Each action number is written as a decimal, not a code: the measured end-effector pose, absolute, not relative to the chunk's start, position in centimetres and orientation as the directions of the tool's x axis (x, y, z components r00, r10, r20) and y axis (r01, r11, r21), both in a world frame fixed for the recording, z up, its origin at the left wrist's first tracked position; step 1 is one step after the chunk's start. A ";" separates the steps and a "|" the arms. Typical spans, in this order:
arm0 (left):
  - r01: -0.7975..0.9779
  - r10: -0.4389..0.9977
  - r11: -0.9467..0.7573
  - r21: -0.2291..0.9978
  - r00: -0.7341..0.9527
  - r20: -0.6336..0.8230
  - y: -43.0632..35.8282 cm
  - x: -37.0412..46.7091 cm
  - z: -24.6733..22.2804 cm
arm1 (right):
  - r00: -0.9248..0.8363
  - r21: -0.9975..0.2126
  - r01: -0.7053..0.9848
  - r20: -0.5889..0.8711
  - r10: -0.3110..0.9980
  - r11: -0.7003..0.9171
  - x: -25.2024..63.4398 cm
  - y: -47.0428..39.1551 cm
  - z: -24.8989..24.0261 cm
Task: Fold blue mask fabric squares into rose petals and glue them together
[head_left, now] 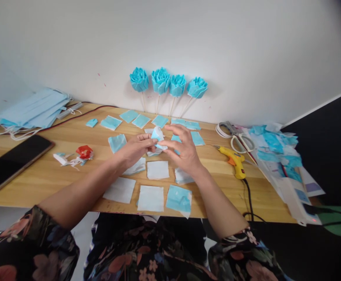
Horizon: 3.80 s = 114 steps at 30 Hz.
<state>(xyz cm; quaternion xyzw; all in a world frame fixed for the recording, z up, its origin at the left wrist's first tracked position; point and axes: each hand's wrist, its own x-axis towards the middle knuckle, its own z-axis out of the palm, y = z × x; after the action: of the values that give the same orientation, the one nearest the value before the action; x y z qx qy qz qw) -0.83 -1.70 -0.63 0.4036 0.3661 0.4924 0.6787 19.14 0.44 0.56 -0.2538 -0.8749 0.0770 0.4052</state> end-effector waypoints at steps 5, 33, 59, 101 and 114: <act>-0.317 0.966 0.167 0.934 0.244 -0.089 -1.7 -0.8 -0.5 | -0.541 -0.362 0.386 0.656 0.526 0.848 19.2 0.5 0.5; -0.180 0.989 0.012 0.984 0.149 0.015 -1.8 -0.8 -0.7 | -0.430 -0.622 0.314 0.581 0.691 0.718 19.0 -0.3 0.7; -0.276 0.990 0.044 0.960 0.142 -0.005 -1.7 -0.8 -0.6 | -0.409 -0.803 0.133 0.490 0.770 0.582 19.4 -0.3 0.8; -0.126 0.971 -0.084 0.988 0.214 0.110 -2.2 -0.7 -0.5 | -0.422 -0.852 0.245 0.335 0.842 0.462 18.6 -0.7 0.8; 0.089 0.963 -0.171 0.981 0.226 0.148 -2.3 -0.6 -0.2 | -0.493 -0.879 0.247 0.249 0.833 0.408 19.0 -0.7 1.6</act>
<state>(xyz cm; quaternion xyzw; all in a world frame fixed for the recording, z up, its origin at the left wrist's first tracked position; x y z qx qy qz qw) -0.56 -2.25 -0.20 0.6167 0.4263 0.4531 0.4822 18.98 -0.68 1.59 -0.3554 -0.7598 0.4117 0.3563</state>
